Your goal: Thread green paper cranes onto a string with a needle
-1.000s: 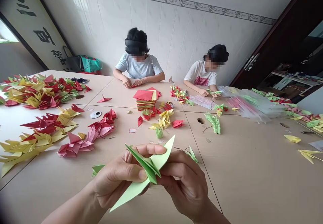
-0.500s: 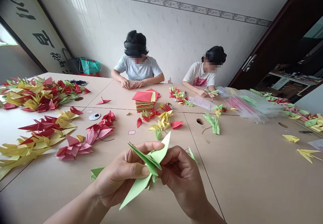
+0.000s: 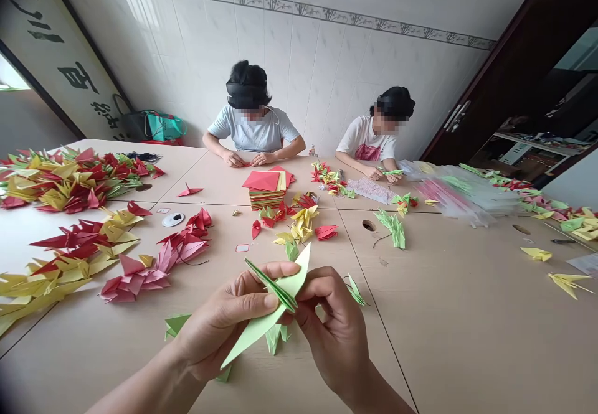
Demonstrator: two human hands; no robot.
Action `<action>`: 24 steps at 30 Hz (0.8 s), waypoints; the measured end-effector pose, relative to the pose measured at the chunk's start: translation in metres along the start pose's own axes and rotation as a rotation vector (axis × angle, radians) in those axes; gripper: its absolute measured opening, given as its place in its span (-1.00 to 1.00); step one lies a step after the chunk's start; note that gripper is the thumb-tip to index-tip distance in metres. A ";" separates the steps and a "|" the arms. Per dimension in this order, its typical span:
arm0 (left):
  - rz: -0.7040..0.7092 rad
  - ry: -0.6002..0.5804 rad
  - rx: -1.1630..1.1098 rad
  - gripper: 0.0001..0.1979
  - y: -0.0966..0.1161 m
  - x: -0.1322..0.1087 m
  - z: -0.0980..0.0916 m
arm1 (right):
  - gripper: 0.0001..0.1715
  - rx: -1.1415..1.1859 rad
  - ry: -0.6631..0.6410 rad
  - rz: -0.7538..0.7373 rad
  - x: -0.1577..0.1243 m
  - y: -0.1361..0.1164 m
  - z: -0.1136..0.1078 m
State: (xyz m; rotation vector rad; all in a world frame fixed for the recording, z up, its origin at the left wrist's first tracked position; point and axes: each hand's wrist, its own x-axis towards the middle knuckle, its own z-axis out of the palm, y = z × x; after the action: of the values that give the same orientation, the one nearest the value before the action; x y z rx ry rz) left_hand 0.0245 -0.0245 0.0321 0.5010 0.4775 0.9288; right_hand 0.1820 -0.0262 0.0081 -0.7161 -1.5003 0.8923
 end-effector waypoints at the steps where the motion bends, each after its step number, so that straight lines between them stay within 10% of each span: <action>1: 0.004 0.015 0.018 -0.60 -0.001 0.001 -0.001 | -0.90 -0.052 -0.018 -0.022 0.000 0.000 -0.002; 9: 0.094 0.062 0.146 -0.57 0.000 0.008 -0.006 | -0.80 -0.207 0.049 -0.152 0.003 -0.010 -0.013; 24: 0.531 0.183 0.751 -0.65 -0.003 0.010 -0.011 | -0.80 -0.472 -0.349 -0.185 0.022 -0.016 -0.016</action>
State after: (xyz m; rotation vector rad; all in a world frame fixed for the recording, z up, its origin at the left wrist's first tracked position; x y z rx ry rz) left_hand 0.0257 -0.0153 0.0199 1.2728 0.8918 1.3022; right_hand 0.1956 -0.0141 0.0339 -0.7672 -2.0912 0.5401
